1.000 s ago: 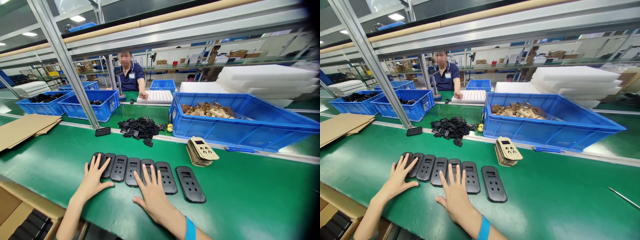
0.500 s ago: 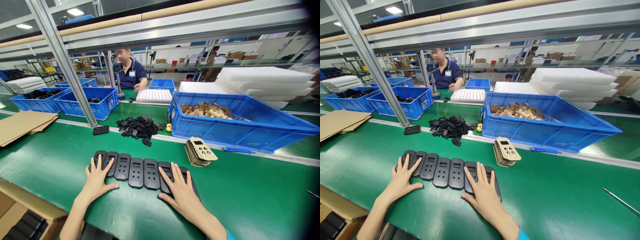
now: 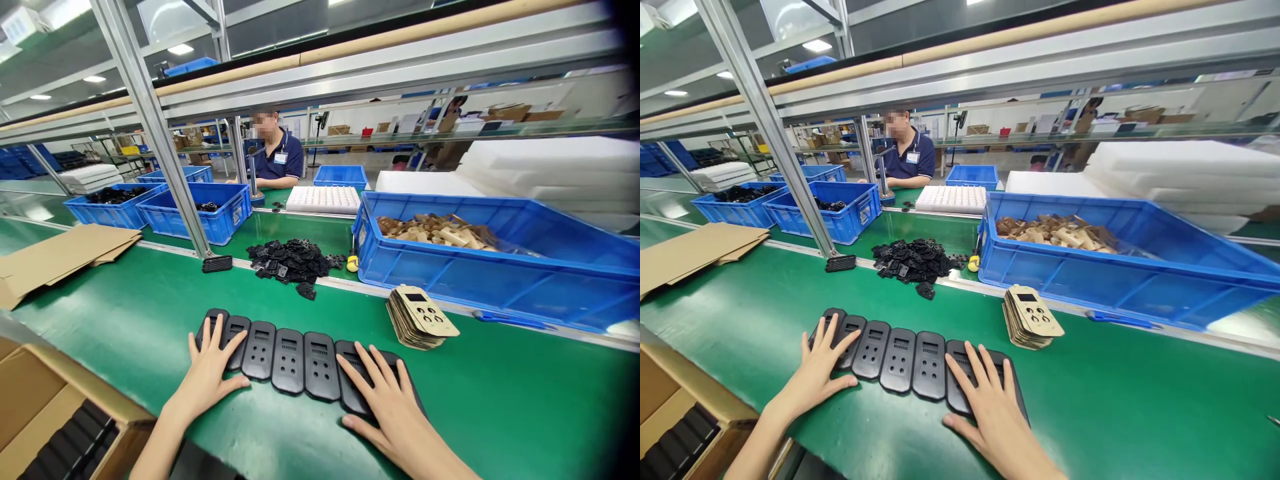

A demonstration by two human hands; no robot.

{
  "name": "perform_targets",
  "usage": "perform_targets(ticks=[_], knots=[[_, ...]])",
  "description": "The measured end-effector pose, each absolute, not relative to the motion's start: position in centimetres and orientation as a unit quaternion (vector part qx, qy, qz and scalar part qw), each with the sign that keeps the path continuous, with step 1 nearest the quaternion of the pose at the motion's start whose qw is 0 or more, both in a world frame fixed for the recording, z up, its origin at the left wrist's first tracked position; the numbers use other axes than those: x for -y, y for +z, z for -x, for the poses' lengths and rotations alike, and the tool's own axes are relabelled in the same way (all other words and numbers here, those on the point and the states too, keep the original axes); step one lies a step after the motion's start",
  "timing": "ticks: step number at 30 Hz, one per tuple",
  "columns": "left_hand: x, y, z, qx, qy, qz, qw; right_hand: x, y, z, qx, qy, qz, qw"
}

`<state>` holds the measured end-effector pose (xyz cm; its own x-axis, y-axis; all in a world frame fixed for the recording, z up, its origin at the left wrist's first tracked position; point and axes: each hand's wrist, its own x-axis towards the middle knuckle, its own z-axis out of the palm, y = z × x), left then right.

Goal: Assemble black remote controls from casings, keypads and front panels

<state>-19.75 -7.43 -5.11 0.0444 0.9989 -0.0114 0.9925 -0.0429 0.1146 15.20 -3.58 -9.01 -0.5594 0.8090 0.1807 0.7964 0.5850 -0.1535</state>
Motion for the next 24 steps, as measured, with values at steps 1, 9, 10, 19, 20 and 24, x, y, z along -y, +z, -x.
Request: perform_targets(ticks=[1, 9, 10, 19, 20, 24], knots=[[7.5, -5.0, 19.6, -0.674, 0.031, -0.736, 0.052, 3.5, -9.0, -15.3, 0.886, 0.031, 0.449, 0.114], [6.5, -3.4, 19.5, -0.639, 0.017, -0.758, 0.134, 2.8, -8.9, -15.2, 0.889, 0.054, 0.437, 0.126], [5.7, -2.9, 19.3, -0.637, 0.024, -0.76, 0.129, 2.8, -8.5, -15.0, 0.89, 0.065, 0.43, 0.136], [-12.1, -1.3, 14.3, -0.608, 0.11, -0.786, 0.033, 1.9, -6.8, -12.4, 0.893, 0.05, 0.321, 0.311], [-14.0, -1.4, 13.6, -0.607, 0.122, -0.785, 0.019, 1.8, -7.0, -12.3, 0.894, 0.043, 0.308, 0.322], [-19.0, -1.9, 11.8, -0.58, 0.145, -0.802, 0.003, 1.6, -7.7, -12.4, 0.9, 0.038, 0.28, 0.331]])
